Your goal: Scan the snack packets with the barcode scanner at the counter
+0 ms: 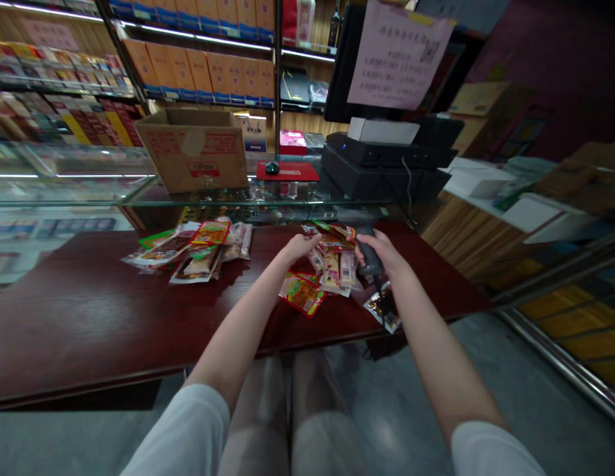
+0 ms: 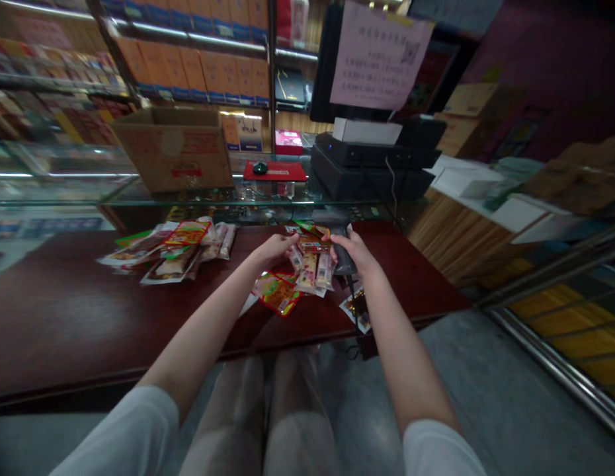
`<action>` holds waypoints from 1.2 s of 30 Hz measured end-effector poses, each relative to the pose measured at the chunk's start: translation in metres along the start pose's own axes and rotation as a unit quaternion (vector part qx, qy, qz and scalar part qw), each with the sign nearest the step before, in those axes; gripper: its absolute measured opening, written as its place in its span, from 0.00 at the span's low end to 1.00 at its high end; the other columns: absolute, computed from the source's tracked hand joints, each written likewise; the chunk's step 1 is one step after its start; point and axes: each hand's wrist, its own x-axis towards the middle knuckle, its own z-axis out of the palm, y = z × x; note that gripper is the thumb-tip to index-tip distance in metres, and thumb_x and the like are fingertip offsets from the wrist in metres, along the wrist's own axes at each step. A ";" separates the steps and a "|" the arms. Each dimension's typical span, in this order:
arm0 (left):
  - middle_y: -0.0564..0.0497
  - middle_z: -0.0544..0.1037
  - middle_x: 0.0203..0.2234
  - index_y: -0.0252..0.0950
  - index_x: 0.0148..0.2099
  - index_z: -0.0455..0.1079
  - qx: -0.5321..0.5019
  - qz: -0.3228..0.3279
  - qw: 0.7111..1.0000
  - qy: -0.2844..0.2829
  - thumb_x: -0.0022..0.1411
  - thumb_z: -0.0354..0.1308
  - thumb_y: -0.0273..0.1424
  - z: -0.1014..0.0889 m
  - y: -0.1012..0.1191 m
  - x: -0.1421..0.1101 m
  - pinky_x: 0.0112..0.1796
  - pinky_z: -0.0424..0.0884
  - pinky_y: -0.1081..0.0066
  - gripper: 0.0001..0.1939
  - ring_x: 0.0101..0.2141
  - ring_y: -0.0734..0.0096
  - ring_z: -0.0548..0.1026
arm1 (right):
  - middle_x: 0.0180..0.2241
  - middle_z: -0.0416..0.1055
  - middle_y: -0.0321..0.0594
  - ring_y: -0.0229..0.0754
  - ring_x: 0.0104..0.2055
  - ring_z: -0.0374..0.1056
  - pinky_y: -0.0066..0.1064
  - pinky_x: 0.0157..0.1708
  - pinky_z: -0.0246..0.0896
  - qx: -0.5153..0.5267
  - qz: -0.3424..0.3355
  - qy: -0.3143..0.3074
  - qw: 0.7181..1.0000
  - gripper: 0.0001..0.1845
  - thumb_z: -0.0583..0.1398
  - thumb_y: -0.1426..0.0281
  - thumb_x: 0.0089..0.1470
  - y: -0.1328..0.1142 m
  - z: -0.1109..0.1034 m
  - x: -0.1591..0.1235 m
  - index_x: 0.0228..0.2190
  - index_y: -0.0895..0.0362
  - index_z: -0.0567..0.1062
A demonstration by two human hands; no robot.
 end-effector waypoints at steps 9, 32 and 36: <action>0.56 0.70 0.21 0.36 0.35 0.64 -0.201 -0.008 0.979 0.032 0.53 0.66 0.28 0.025 -0.011 0.008 0.25 0.70 0.76 0.12 0.22 0.76 0.71 | 0.14 0.66 0.31 0.35 0.14 0.59 0.27 0.15 0.54 0.049 0.001 0.026 0.998 0.20 0.67 0.55 0.44 0.022 -0.001 -0.028 0.33 0.56 0.70; 0.49 0.75 0.47 0.46 0.48 0.56 -0.396 0.080 0.904 0.140 0.61 0.59 0.41 -0.046 -0.084 -0.051 0.39 0.78 0.63 0.18 0.41 0.67 0.80 | 0.15 0.63 0.24 0.34 0.14 0.60 0.24 0.15 0.54 0.030 0.006 -0.035 0.999 0.21 0.67 0.57 0.48 0.062 0.121 -0.052 0.35 0.53 0.64; 0.49 0.75 0.47 0.47 0.51 0.57 -0.365 0.082 0.915 0.152 0.58 0.60 0.46 -0.044 -0.087 -0.051 0.39 0.77 0.63 0.23 0.40 0.67 0.80 | 0.16 0.65 0.25 0.34 0.14 0.61 0.25 0.15 0.56 0.054 0.001 -0.007 0.998 0.20 0.67 0.58 0.47 0.064 0.126 -0.054 0.35 0.52 0.65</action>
